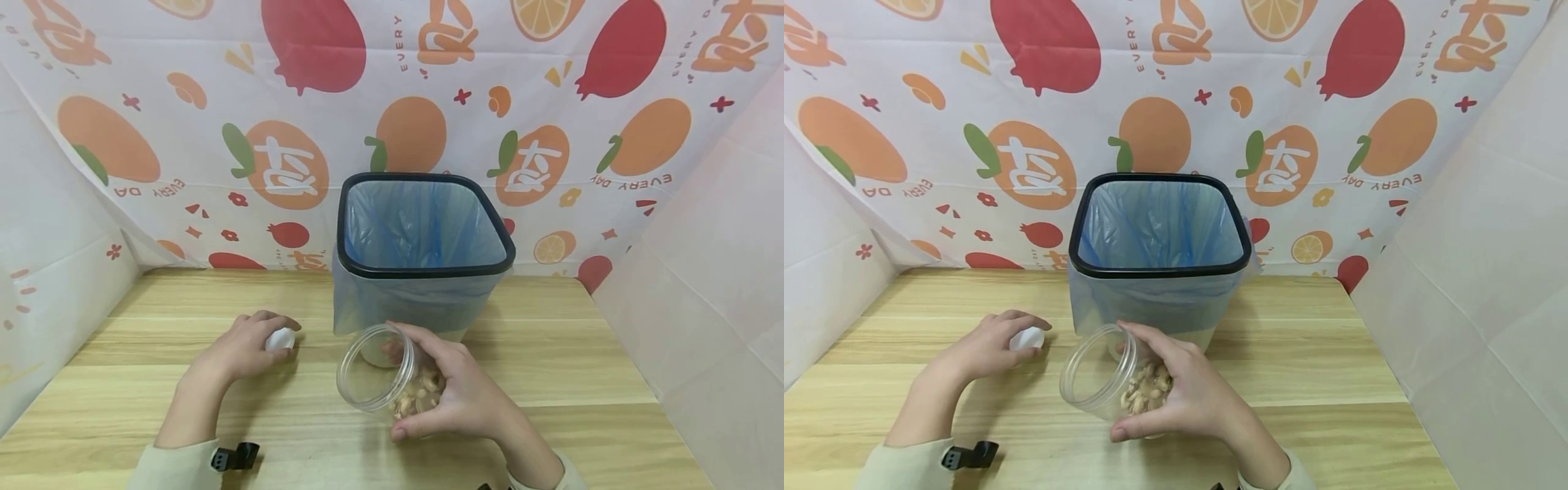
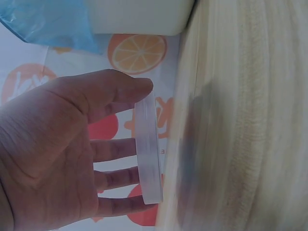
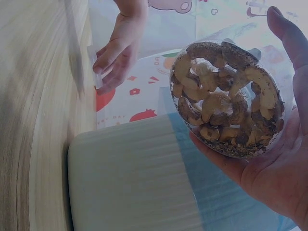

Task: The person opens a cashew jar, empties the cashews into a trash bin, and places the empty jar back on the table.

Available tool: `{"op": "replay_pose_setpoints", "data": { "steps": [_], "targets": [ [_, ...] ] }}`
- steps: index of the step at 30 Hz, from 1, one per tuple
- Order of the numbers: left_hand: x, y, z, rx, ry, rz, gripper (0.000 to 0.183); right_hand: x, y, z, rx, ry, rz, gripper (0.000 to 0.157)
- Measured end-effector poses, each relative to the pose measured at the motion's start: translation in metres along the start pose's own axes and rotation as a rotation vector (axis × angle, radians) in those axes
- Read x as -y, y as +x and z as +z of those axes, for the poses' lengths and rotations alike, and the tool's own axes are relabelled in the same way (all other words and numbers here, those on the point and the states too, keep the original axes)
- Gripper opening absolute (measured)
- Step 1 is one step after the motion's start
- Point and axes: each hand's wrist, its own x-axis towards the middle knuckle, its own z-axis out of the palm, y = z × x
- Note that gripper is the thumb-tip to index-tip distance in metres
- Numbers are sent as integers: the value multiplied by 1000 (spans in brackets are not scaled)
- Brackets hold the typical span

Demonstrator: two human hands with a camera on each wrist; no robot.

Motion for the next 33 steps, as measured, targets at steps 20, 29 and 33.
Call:
{"op": "replay_pose_setpoints", "data": {
  "steps": [20,29,33],
  "targets": [
    [3,3,7,74,-13,-15,39,-1,0,0,1,-5,-2,108],
    [5,5,10,90,-18,-23,41,-1,0,0,3,-4,6,108],
    [5,5,10,96,-23,-26,41,-1,0,0,3,4,8,108]
  ]
}}
